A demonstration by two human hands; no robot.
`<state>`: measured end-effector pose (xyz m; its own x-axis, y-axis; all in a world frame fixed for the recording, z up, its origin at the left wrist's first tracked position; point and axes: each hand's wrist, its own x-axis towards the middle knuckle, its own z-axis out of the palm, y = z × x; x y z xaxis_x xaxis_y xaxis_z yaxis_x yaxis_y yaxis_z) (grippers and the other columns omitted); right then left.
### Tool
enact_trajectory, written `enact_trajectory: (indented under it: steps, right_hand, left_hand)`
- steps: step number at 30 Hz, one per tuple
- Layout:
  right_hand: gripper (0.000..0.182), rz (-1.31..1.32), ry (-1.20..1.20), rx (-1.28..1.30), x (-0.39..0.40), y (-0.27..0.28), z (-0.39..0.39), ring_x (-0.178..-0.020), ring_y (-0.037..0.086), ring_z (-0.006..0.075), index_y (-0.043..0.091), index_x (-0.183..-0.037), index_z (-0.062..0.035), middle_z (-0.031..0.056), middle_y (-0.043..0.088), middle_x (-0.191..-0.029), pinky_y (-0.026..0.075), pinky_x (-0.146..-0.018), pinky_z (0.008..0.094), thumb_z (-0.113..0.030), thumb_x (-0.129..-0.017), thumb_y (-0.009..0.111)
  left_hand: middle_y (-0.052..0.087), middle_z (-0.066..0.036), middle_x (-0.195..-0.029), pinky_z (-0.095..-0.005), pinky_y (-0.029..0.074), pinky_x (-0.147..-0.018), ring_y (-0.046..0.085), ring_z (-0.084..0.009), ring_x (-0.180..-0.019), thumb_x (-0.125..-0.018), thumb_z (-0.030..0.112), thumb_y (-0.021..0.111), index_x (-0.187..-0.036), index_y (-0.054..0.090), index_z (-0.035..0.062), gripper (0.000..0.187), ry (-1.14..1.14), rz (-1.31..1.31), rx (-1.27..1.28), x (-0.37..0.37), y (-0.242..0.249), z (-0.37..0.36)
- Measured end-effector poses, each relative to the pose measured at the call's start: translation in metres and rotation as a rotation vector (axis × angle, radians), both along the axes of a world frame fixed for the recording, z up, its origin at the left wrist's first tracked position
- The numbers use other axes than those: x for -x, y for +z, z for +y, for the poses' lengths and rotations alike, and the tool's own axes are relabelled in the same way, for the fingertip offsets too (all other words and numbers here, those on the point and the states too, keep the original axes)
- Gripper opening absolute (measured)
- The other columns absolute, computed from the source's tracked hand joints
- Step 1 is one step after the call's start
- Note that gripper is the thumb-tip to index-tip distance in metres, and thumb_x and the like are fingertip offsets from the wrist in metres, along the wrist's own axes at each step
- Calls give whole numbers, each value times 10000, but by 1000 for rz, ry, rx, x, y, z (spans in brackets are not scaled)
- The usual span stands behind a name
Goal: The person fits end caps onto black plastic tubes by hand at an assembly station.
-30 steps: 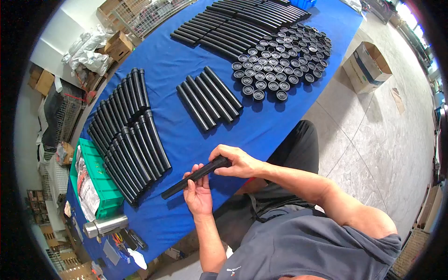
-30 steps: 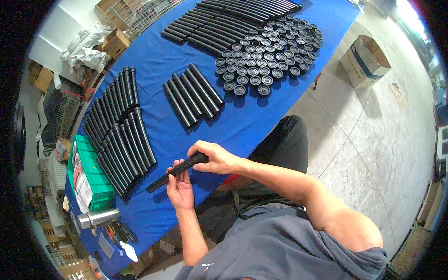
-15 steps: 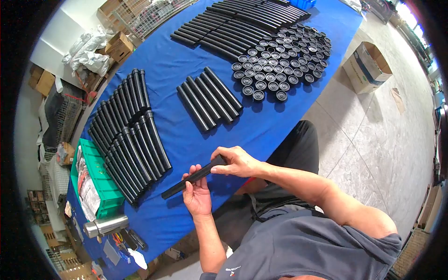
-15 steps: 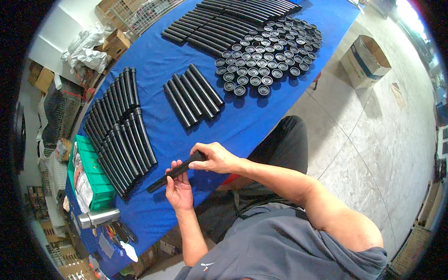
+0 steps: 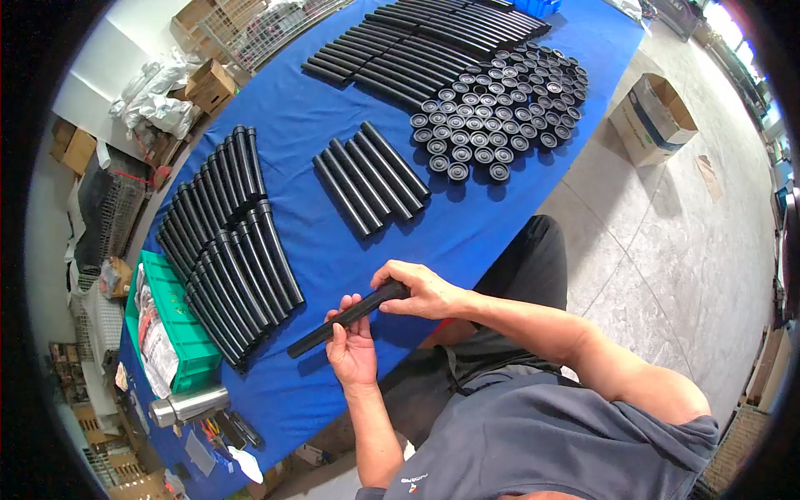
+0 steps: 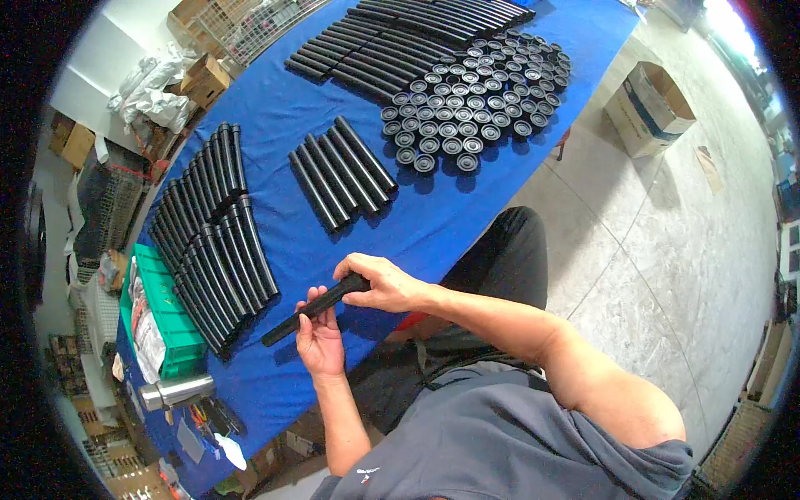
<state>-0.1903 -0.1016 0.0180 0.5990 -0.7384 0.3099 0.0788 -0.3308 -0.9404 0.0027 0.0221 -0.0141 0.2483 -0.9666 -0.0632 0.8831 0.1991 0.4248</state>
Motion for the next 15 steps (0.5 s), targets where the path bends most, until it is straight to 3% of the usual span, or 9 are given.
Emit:
enact_trajectory:
  steps: [2, 5, 8, 11, 15]
  right_hand:
    - [356, -23, -28, -103, -2, 5, 3, -880, 678, 253, 640, -1115, -17, 131, 672, -946, 523, -757, 375, -241, -885, 794]
    - [424, 241, 186, -444, 3, 16, -3, -941, 662, 239, 622, -1182, -21, 143, 655, -1025, 520, -802, 362, -243, -869, 803]
    - [431, 27, 27, -6, 1, -7, -2, -862, 660, 133, 614, -1211, -16, 86, 655, -948, 539, -734, 299, -256, -908, 803]
    - [408, -139, -23, -117, -5, -14, 0, -826, 661, 129, 629, -1178, -9, 76, 657, -910, 532, -703, 297, -273, -916, 797]
    - [378, 116, 102, -344, 3, 14, -2, -875, 654, 149, 636, -1180, -16, 93, 659, -937, 527, -741, 297, -256, -927, 782]
  left_hand:
    - [551, -259, -1453, -518, 374, -1232, 471, -391, -1418, -1029, 79, 585, -1281, 632, -10, 271, -5, 8, 18, -2, -1, 0]
    - [552, -257, -1453, -516, 368, -1236, 472, -386, -1419, -1029, 80, 586, -1279, 634, -10, 269, -9, 29, 5, -2, 1, 2]
    - [551, -258, -1454, -515, 366, -1238, 471, -385, -1420, -1028, 79, 588, -1275, 636, -12, 267, -2, 24, 2, 0, 2, 0]
    - [553, -256, -1453, -516, 367, -1238, 470, -385, -1421, -1026, 84, 594, -1273, 637, -13, 268, 5, 12, -1, 1, 3, 0]
    - [558, -253, -1448, -516, 369, -1236, 473, -385, -1419, -1021, 90, 605, -1274, 635, -12, 273, 12, 16, -3, -2, 2, 1]
